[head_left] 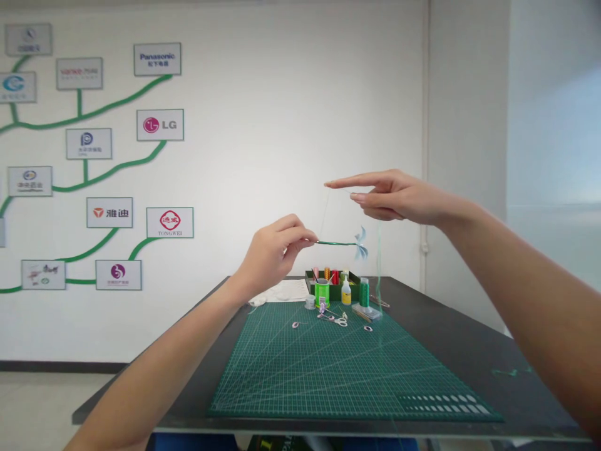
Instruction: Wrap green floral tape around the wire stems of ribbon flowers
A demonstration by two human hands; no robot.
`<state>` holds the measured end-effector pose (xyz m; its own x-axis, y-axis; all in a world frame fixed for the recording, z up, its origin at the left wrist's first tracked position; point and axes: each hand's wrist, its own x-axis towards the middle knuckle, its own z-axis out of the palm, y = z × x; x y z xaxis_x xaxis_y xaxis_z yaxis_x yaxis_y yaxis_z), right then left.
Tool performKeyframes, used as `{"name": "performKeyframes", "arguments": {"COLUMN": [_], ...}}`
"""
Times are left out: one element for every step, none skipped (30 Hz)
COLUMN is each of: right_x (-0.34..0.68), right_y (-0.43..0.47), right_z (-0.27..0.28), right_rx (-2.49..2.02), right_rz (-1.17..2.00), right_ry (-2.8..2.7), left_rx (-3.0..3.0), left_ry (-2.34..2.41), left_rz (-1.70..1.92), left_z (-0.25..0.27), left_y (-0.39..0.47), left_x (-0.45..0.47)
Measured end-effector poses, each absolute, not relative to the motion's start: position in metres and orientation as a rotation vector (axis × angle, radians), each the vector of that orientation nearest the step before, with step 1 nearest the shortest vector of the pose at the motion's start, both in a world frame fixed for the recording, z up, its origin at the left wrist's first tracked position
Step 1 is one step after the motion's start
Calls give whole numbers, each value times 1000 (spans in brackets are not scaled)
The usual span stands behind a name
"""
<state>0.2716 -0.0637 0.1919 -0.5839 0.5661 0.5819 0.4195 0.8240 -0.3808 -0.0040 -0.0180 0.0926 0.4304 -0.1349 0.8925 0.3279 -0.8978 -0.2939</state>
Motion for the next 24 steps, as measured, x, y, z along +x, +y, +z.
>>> {"name": "performKeyframes", "arguments": {"right_x": [272,272,272,272,273,273,273,273,274,274,275,276,277,279,280,281,282,283,284,284,284,284,284,283], "right_y": [-60,-56,-52,-48,-44,-40,-37,-34,-33,-32,-32,-32,-33,-35,-37,-38,-41,-43,-45,-46,-48,-50,-51,-52], "right_z": [192,192,191,189,187,184,180,177,173,169,166,164,162,160,159,159,158,157,157,155,154,151,149,145], "right_rx": [-711,-708,-710,-718,-732,-751,-774,-798,-822,-839,-849,-853,-856,-857,-861,-871,-893,-920,-945,-970,-991,-1005,-1014,-1022], "right_rz": [284,307,329,350,369,382,389,393,397,401,404,404,402,393,382,372,363,358,355,354,357,364,377,396], "right_ry": [-2274,-2274,-2278,-2282,-2289,-2296,-2308,-2323,-2338,-2355,-2374,-2389,-2402,-2410,-2417,-2421,-2421,-2422,-2425,-2428,-2433,-2441,-2455,-2473], "left_rx": [-2262,-2267,-2274,-2281,-2287,-2290,-2291,-2292,-2294,-2299,-2304,-2310,-2316,-2321,-2326,-2330,-2335,-2339,-2345,-2349,-2354,-2355,-2354,-2353], "left_ry": [-157,-156,-157,-155,-149,-140,-130,-122,-118,-119,-123,-128,-134,-138,-144,-149,-149,-148,-148,-149,-154,-159,-164,-169], "left_rz": [-1460,-1448,-1437,-1430,-1427,-1430,-1436,-1443,-1451,-1458,-1463,-1467,-1470,-1471,-1476,-1484,-1497,-1513,-1531,-1549,-1559,-1565,-1565,-1564], "left_z": [98,103,108,112,116,119,122,124,126,127,128,129,130,130,130,131,131,131,131,131,131,131,130,129], "left_y": [-20,-21,-23,-26,-28,-30,-32,-34,-36,-38,-40,-41,-42,-43,-44,-45,-45,-46,-46,-46,-46,-47,-46,-46], "left_x": [-5,-6,-7,-8,-8,-9,-9,-9,-9,-9,-8,-7,-6,-5,-4,-2,-1,0,1,2,2,2,1,0]}}
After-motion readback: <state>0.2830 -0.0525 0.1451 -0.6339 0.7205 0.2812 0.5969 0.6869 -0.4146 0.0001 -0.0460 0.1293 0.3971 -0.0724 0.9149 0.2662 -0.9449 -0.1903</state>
